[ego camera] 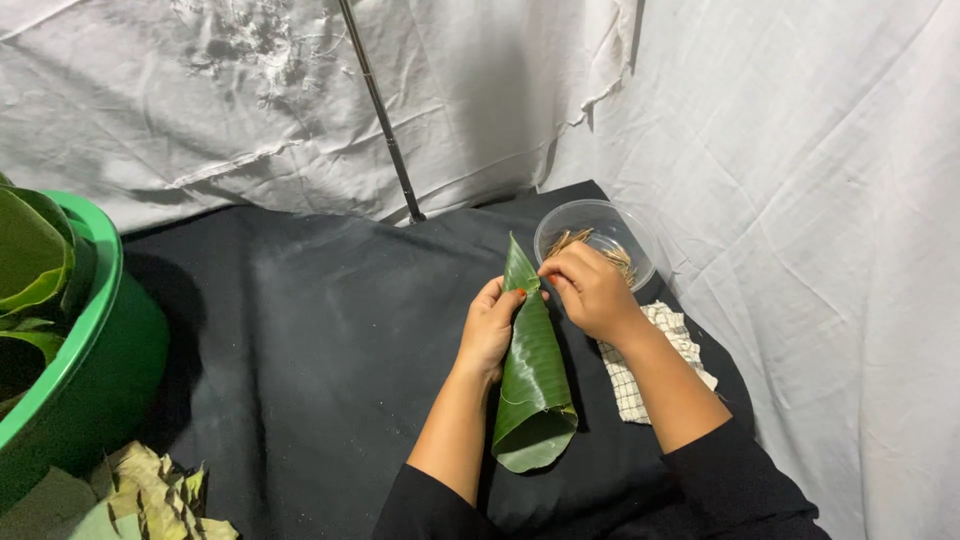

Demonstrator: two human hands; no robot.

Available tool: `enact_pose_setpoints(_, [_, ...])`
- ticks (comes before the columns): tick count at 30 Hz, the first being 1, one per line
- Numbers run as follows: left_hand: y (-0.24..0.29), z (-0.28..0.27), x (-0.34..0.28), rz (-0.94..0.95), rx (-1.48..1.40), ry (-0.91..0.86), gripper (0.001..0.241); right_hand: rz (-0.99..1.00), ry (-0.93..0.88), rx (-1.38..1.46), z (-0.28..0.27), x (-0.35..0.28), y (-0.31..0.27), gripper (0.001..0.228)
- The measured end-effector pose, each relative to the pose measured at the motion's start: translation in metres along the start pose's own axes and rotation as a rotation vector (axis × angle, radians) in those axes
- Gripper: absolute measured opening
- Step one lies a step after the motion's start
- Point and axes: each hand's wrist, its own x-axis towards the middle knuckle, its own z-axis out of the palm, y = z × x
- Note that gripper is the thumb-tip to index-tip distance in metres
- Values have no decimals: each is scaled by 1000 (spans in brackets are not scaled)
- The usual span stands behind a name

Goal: Folding banana leaves into cones and securing them with toothpicks

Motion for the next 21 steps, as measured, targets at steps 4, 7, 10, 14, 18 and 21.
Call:
enact_pose_setpoints(4, [6, 7, -5, -7, 5, 26, 26, -94, 52, -159, 4, 2, 0, 12])
enact_pose_setpoints(7, [7, 8, -7, 6, 17, 34, 27, -148, 85, -270, 5, 2, 2, 10])
enact_pose_setpoints(10, [7, 7, -9, 17, 27, 33, 27, -175, 87, -343, 7, 2, 4, 12])
enact_pose_setpoints(14, [8, 8, -10, 33, 66, 39, 28, -190, 102, -374, 7, 2, 1, 12])
enact_pose_setpoints(18, [10, 9, -11, 32, 95, 42, 29, -200, 104, -411, 8, 2, -3, 13])
enact_pose_setpoints(21, [5, 8, -7, 34, 139, 12, 29, -215, 38, -376, 11, -3, 2, 11])
